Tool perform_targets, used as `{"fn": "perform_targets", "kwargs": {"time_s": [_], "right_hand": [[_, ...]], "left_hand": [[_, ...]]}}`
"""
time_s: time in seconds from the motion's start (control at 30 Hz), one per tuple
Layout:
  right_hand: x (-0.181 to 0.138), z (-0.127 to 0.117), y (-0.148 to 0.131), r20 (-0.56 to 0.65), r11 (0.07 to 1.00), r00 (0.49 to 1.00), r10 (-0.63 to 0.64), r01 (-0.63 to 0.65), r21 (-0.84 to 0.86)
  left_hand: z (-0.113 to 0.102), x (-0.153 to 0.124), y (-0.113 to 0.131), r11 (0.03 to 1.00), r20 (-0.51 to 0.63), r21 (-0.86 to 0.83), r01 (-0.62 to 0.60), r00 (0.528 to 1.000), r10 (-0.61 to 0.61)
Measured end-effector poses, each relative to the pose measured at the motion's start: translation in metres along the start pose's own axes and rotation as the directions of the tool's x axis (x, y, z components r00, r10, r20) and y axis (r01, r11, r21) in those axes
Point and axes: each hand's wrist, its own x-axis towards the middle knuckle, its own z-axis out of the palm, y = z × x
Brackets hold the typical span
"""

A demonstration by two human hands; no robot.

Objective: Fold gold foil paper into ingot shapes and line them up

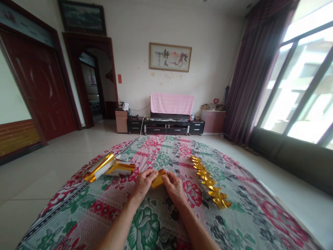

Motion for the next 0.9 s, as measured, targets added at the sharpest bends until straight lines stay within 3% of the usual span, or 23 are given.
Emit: {"fn": "perform_targets", "kwargs": {"time_s": [0.23, 0.4, 0.63, 0.9], "right_hand": [[-0.002, 0.002, -0.002, 0.006, 0.992, 0.997, 0.074, -0.074, 0.099], [-0.001, 0.001, 0.003, 0.011, 0.994, 0.998, 0.068, -0.069, 0.082], [0.0, 0.0, 0.006, -0.018, 0.995, 0.997, 0.08, -0.078, 0.063], [-0.001, 0.003, -0.006, 0.044, 0.985, 0.995, 0.09, -0.096, 0.145]], "left_hand": [[0.002, -0.001, 0.007, 0.999, -0.069, -0.034, 0.005, 0.998, -0.007], [0.004, -0.003, 0.013, 0.999, -0.122, -0.048, 0.023, 0.992, -0.029], [0.004, -0.002, 0.011, 0.998, -0.12, -0.055, 0.035, 0.992, -0.042], [0.006, 0.0, 0.007, 0.999, -0.132, -0.033, -0.002, 0.991, -0.002]]}}
